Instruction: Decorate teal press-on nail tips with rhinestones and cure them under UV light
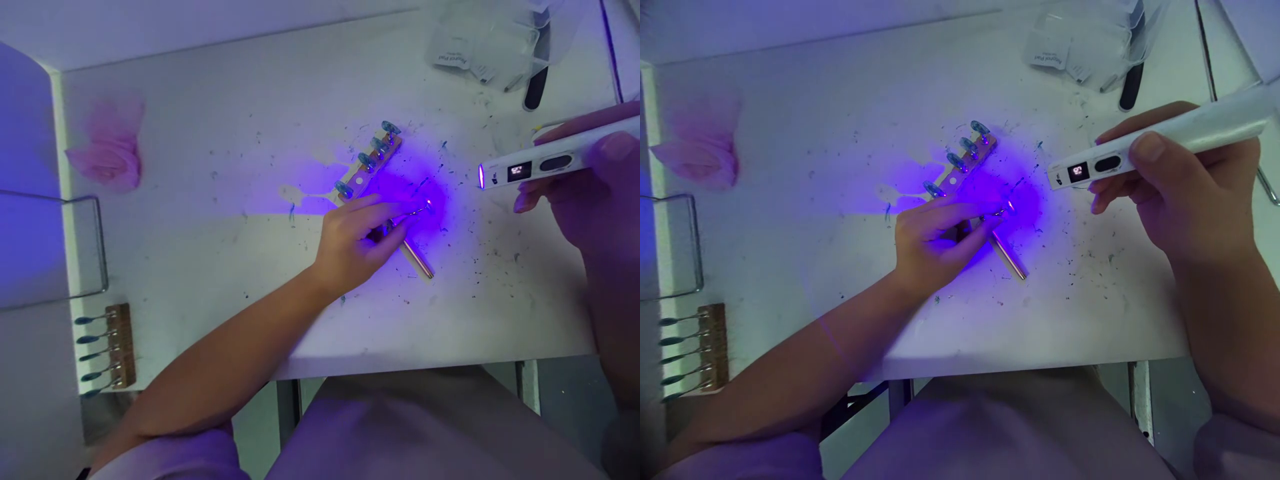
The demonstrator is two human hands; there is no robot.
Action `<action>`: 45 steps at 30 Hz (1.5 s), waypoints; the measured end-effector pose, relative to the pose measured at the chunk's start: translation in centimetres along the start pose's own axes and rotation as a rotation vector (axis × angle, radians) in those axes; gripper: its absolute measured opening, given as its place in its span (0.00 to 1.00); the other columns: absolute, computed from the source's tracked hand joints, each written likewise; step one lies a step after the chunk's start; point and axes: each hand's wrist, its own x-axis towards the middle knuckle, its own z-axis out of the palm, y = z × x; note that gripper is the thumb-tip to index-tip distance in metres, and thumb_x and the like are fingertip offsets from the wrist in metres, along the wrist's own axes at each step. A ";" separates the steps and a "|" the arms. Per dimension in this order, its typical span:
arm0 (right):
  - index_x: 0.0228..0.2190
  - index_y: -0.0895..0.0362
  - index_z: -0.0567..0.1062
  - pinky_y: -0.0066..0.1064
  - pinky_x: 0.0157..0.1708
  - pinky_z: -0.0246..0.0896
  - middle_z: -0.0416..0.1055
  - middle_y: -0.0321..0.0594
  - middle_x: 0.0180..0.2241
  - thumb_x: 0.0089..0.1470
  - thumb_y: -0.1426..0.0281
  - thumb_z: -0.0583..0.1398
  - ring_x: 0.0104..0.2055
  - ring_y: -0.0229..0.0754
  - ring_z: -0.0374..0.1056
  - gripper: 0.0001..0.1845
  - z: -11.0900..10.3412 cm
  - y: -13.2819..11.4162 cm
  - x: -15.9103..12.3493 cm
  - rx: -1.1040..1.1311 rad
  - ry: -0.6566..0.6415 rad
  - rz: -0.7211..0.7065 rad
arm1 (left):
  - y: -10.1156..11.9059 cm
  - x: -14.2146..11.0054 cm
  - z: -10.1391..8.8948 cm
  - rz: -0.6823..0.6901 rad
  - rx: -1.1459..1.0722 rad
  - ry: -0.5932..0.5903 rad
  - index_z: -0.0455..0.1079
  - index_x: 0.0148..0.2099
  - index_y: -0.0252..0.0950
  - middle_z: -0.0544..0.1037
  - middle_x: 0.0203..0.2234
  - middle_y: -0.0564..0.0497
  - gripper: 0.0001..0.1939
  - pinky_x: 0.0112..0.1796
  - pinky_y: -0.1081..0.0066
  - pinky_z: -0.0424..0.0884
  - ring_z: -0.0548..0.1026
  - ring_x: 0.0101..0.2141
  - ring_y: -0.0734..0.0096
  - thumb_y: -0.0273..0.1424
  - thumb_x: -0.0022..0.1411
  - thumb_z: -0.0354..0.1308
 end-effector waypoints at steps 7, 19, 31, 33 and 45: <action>0.43 0.58 0.88 0.35 0.27 0.80 0.79 0.47 0.36 0.54 0.52 0.78 0.33 0.44 0.79 0.25 -0.2 0.1 0.0 -0.005 -0.002 0.008 | 0.1 0.1 -0.1 0.005 -0.016 -0.014 0.86 0.47 0.38 0.74 0.22 0.60 0.07 0.27 0.78 0.66 0.66 0.23 0.83 0.24 0.69 0.72; 0.42 0.58 0.88 0.34 0.25 0.79 0.78 0.45 0.34 0.54 0.53 0.78 0.31 0.42 0.77 0.23 -0.1 0.0 0.0 0.002 0.005 0.007 | 0.2 0.1 0.0 -0.007 -0.012 -0.005 0.86 0.47 0.39 0.74 0.22 0.60 0.08 0.27 0.78 0.68 0.66 0.23 0.82 0.22 0.68 0.71; 0.36 0.53 0.89 0.37 0.20 0.73 0.78 0.40 0.33 0.49 0.52 0.80 0.26 0.43 0.74 0.20 0.4 -0.3 0.1 0.018 0.035 0.015 | 0.3 0.2 -0.1 -0.021 0.007 -0.022 0.86 0.46 0.39 0.80 0.25 0.58 0.06 0.26 0.77 0.67 0.69 0.23 0.82 0.25 0.69 0.71; 0.36 0.53 0.89 0.39 0.20 0.73 0.78 0.40 0.34 0.50 0.53 0.79 0.27 0.43 0.75 0.19 0.4 -0.3 0.1 0.021 0.020 0.002 | 0.3 0.2 -0.1 -0.020 0.001 -0.023 0.86 0.45 0.39 0.80 0.24 0.58 0.05 0.26 0.78 0.67 0.69 0.23 0.82 0.25 0.69 0.71; 0.38 0.54 0.89 0.34 0.22 0.75 0.78 0.43 0.32 0.49 0.52 0.80 0.28 0.41 0.75 0.21 0.2 0.0 0.1 0.023 0.028 0.009 | 0.0 0.0 -0.1 -0.008 -0.031 -0.004 0.86 0.47 0.40 0.77 0.24 0.59 0.08 0.26 0.78 0.67 0.68 0.23 0.82 0.24 0.68 0.71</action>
